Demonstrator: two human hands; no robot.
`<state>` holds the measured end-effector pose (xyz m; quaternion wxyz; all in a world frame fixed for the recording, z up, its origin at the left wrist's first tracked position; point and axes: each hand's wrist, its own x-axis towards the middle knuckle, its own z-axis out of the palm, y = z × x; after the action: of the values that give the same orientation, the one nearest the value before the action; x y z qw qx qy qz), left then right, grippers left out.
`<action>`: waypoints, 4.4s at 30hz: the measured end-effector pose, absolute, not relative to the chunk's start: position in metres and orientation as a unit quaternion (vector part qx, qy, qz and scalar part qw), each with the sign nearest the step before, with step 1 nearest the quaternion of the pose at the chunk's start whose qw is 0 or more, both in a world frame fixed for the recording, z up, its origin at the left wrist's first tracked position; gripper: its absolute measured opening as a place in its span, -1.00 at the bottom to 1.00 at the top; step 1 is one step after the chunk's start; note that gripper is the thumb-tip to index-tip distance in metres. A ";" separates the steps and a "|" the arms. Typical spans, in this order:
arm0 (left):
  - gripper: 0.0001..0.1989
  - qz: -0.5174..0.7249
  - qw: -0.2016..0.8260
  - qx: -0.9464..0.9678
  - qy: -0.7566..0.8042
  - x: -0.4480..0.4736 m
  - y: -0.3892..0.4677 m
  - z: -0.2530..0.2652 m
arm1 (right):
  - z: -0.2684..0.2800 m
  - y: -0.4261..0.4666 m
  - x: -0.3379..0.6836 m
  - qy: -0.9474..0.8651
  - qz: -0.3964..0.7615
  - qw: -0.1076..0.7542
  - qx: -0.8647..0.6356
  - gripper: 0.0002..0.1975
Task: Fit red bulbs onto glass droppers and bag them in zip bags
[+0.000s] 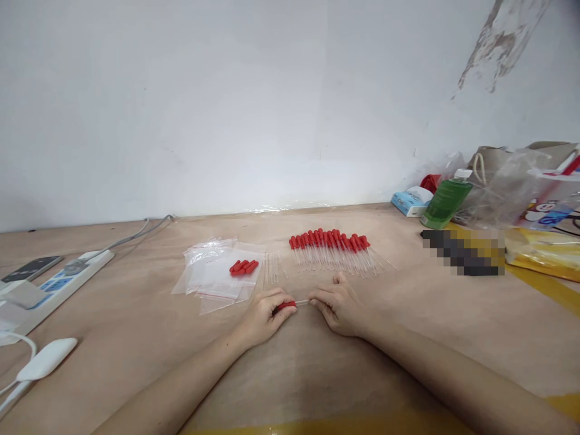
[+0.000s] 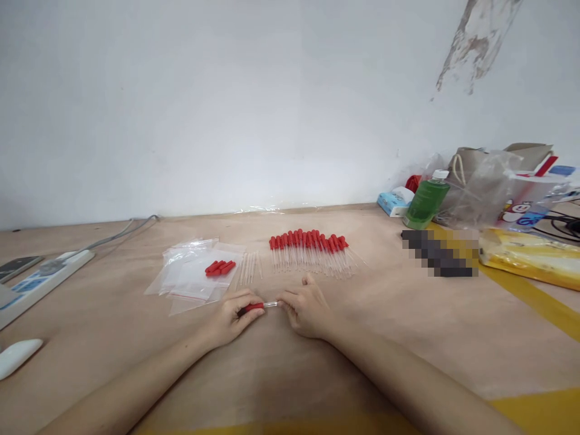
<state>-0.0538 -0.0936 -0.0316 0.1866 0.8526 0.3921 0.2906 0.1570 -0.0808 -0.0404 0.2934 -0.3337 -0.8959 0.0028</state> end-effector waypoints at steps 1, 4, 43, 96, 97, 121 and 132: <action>-0.79 0.290 0.181 0.855 0.390 -0.054 -0.094 -0.032 | -0.040 -0.082 0.156 -0.896 0.006 0.292 -0.336 -0.79; -0.80 0.284 0.173 0.865 0.376 -0.054 -0.093 -0.032 | -0.041 -0.082 0.152 -0.898 0.007 0.278 -0.341 -0.77; -0.85 0.295 0.130 0.849 0.418 -0.055 -0.081 -0.036 | -0.026 0.002 0.075 -0.732 0.029 0.206 -0.648 -0.67; -0.73 0.350 0.281 0.763 0.464 -0.053 -0.082 -0.038 | -0.048 -0.077 0.163 -0.844 0.067 0.372 -0.380 -0.82; -0.73 0.346 0.282 0.764 0.467 -0.053 -0.083 -0.037 | -0.047 -0.077 0.164 -0.847 0.068 0.369 -0.377 -0.82; -0.78 0.261 0.182 0.877 0.361 -0.053 -0.096 -0.029 | -0.035 -0.085 0.160 -0.909 0.051 0.226 -0.346 -0.71; -0.70 0.318 -0.003 0.846 0.427 -0.069 -0.075 -0.027 | -0.020 -0.080 0.158 -0.839 0.268 0.228 -0.414 -0.76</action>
<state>-0.0687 -0.0753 -0.0275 -0.0033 0.8465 0.4272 0.3177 0.1585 -0.0798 -0.0202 0.2280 -0.4143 -0.8394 0.2679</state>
